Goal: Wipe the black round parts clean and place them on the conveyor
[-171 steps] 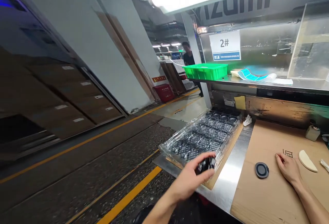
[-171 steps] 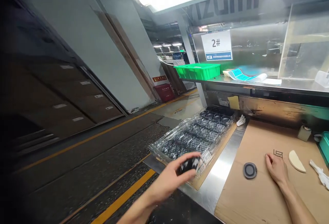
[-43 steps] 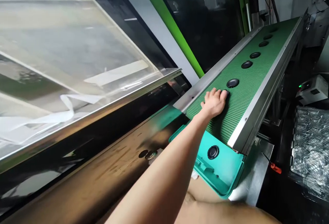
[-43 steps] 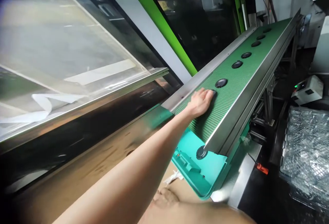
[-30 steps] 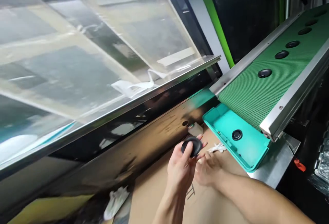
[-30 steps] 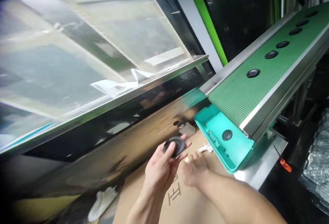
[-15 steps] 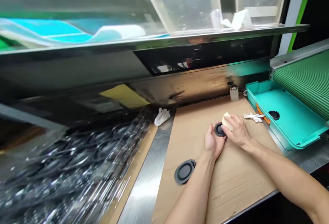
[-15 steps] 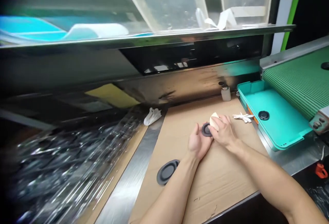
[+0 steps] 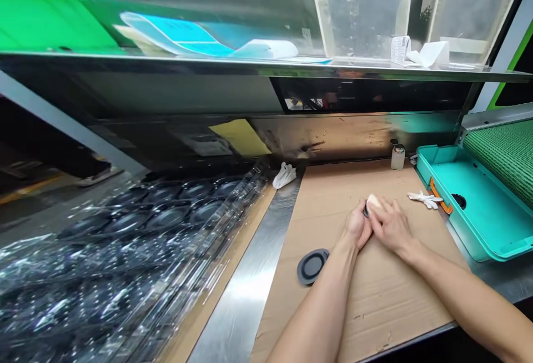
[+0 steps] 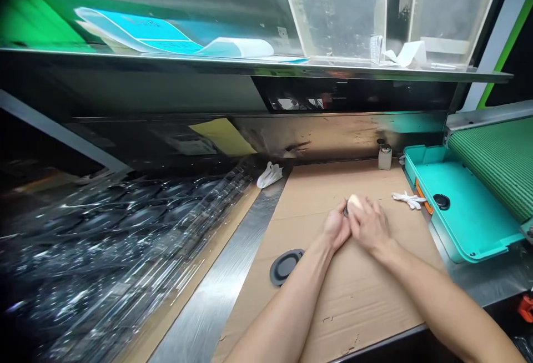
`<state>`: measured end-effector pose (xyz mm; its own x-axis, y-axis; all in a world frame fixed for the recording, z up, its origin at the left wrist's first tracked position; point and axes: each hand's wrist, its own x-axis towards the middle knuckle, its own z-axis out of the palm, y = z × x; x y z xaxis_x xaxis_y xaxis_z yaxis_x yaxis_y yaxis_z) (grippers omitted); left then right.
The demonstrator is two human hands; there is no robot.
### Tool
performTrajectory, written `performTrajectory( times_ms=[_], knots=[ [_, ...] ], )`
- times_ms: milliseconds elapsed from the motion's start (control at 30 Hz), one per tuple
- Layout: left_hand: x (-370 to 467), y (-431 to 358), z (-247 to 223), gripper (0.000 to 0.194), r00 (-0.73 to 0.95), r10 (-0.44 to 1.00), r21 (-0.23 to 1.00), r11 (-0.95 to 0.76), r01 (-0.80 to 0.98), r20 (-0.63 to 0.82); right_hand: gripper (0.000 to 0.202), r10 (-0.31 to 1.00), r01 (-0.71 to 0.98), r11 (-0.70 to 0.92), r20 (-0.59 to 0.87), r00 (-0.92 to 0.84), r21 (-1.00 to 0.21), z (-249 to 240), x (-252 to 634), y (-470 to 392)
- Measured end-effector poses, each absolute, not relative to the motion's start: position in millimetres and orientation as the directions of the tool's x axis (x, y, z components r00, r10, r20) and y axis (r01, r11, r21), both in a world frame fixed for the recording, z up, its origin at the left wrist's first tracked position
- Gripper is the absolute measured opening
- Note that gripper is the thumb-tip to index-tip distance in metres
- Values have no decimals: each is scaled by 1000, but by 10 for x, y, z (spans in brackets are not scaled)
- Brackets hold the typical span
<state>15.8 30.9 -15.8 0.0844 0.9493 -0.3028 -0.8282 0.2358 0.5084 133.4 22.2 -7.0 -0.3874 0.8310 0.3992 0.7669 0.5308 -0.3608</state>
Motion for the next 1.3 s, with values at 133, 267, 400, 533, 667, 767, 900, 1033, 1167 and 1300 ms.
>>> performTrajectory(
  times_ms=[133,267,400,533,667,767,900,1033,1167,1300],
  knots=[
    [156,300,-186,37,66,958,529,212,-821,-280,40,838,784,515,398,-375,-347,-72,1342,166],
    [173,295,-202,40,77,959,507,212,-835,-273,39,795,755,575,431,-426,-316,-141,1401,252],
    [190,312,-228,31,14,964,540,162,-826,-267,42,788,710,570,519,-331,-414,-209,1574,480],
    [168,343,-212,31,-80,967,550,67,-832,-240,62,798,587,577,546,-256,-568,-160,1671,529],
    [144,330,-173,39,-86,975,555,44,-831,-205,57,852,518,520,367,-374,-679,-43,1662,442],
    [156,308,-187,40,13,980,544,122,-830,-200,42,871,482,455,264,-413,-748,-22,1617,412],
    [190,299,-250,31,18,993,609,83,-788,-113,38,912,328,347,236,-335,-878,-65,1535,424],
    [184,295,-280,32,28,991,653,108,-749,-132,48,881,224,182,58,-469,-958,-44,1570,447],
    [171,287,-271,30,39,988,646,126,-753,-148,38,865,387,301,79,-496,-871,43,1695,452],
    [174,294,-270,27,28,985,625,130,-770,-170,31,881,613,472,347,-321,-633,41,1634,397]
  ],
)
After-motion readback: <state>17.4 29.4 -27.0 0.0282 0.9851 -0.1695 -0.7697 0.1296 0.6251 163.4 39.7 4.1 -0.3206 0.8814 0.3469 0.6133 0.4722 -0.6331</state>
